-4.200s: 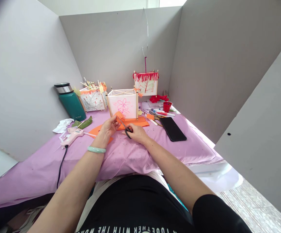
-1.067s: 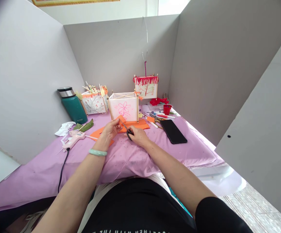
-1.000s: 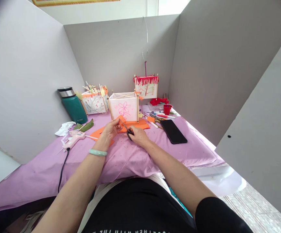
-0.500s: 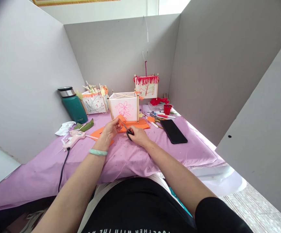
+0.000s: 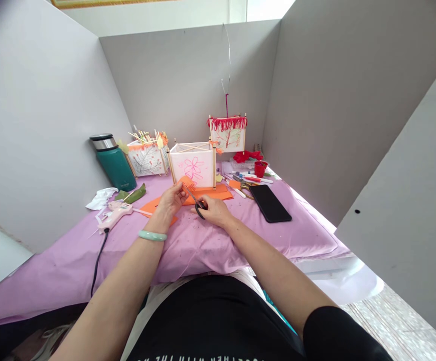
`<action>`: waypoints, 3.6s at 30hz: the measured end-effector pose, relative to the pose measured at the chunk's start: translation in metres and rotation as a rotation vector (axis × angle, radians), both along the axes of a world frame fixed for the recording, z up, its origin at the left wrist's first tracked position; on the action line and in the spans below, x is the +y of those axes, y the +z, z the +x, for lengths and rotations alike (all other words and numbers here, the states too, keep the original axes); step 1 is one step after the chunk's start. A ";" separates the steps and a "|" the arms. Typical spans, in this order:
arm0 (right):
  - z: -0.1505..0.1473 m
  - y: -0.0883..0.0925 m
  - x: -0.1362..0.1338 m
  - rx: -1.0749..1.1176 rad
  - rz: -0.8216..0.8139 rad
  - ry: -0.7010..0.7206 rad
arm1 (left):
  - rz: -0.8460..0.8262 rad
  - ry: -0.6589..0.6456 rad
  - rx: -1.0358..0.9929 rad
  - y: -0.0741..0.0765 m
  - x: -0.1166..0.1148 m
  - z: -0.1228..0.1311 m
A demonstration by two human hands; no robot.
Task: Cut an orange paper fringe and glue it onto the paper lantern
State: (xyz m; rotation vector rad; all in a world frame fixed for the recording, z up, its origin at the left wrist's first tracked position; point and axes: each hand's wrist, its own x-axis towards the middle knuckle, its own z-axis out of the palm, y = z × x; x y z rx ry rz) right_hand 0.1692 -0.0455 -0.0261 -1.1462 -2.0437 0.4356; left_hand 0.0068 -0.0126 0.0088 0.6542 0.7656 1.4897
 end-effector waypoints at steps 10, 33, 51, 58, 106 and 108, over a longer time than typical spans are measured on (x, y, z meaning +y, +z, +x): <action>0.001 0.000 0.000 0.000 0.000 0.001 | 0.007 -0.042 0.013 0.003 -0.004 0.002; 0.001 0.000 0.001 -0.030 0.015 -0.032 | 0.001 -0.035 0.039 0.003 -0.004 0.002; 0.001 0.001 0.000 -0.031 0.008 -0.029 | 0.007 -0.077 0.092 -0.001 -0.002 0.000; 0.002 -0.001 0.003 -0.043 0.021 -0.043 | 0.007 -0.081 0.095 -0.003 0.000 -0.001; 0.000 0.001 -0.002 0.013 -0.024 0.003 | 0.010 0.031 -0.053 -0.003 0.004 -0.001; 0.000 0.001 -0.002 0.016 -0.024 0.003 | 0.009 0.031 -0.053 -0.003 0.004 -0.001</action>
